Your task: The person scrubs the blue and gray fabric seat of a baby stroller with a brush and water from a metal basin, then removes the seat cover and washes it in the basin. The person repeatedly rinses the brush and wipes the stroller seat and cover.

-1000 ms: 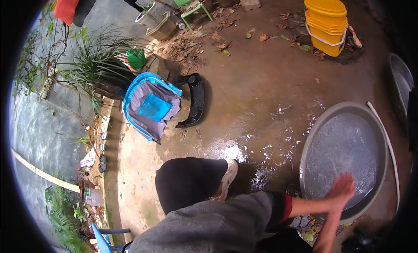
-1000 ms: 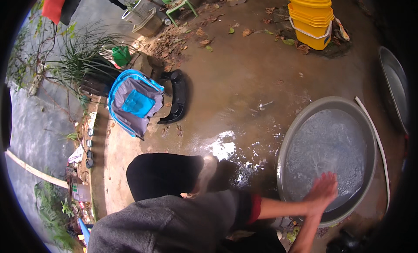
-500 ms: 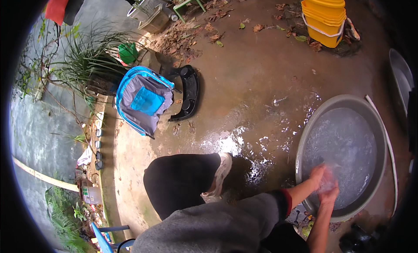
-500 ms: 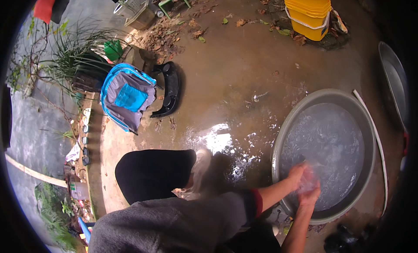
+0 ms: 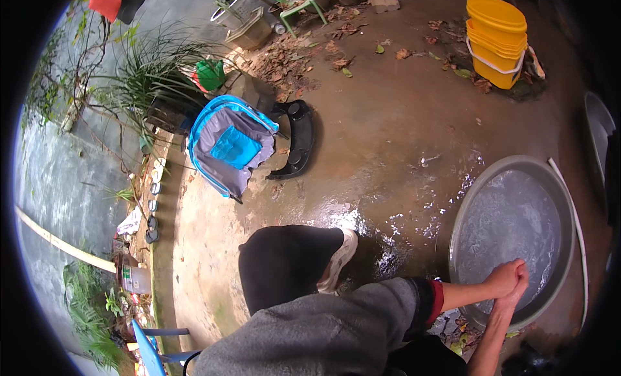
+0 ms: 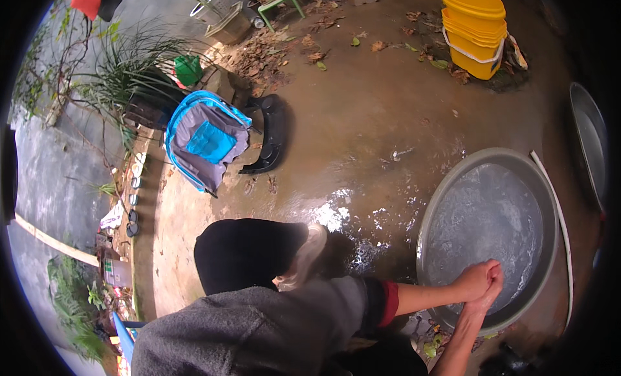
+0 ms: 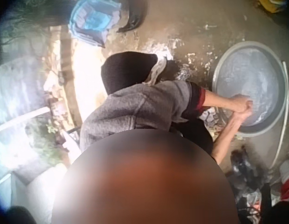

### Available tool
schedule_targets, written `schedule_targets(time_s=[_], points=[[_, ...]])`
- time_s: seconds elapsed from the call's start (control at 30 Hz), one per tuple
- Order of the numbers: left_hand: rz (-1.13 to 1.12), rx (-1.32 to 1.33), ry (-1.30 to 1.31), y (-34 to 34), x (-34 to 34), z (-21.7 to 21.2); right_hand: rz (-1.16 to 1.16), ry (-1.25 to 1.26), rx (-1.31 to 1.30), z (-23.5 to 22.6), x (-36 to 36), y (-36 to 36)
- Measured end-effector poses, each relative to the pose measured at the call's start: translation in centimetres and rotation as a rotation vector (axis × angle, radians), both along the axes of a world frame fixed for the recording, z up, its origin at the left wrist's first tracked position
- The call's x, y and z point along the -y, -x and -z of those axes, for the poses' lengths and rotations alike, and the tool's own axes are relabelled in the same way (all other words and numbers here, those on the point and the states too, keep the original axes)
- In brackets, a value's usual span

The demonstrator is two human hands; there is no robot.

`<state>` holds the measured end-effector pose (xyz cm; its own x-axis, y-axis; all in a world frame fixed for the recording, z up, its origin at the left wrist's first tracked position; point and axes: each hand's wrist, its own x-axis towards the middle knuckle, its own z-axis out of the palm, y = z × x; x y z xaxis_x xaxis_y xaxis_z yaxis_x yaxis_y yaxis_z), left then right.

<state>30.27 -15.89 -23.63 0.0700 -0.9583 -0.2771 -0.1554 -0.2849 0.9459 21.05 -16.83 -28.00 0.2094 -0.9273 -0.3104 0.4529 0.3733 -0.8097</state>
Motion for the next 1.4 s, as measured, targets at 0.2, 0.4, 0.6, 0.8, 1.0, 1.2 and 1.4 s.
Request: schedule_targets(time_s=[0.2, 0.4, 0.6, 0.8, 1.0, 1.2, 1.4], points=[[-0.071, -1.404, -0.099, -5.9, 4.5, -7.9, 0.126, 0.008, 0.556, -12.3, 5.1, -7.0], [0.055, -1.547, 0.256, -18.9, 7.1, -12.6, 0.14, 0.267, 0.073, -20.9, 6.8, -23.0], [-0.315, -0.769, -0.051, -37.0, 3.9, -9.4, -0.261, 0.72, -0.483, -17.7, 4.7, -39.5], [-0.692, -0.338, -0.172, -62.4, -5.2, -2.6, -0.82, 0.842, -0.775, -11.6, 3.3, -44.2], [-1.46, 0.515, -0.223, -87.0, -12.6, 2.0, -0.782, 0.494, -1.034, -5.1, 2.5, -41.2], [-1.693, 0.525, -0.232, -100.9, -13.1, 5.0, -0.848, 0.335, -1.044, -1.5, 0.1, -36.7], [-1.537, 0.281, -0.306, -104.3, -15.1, 5.2, -0.818, 0.137, -0.951, 0.6, -0.9, -35.3]])
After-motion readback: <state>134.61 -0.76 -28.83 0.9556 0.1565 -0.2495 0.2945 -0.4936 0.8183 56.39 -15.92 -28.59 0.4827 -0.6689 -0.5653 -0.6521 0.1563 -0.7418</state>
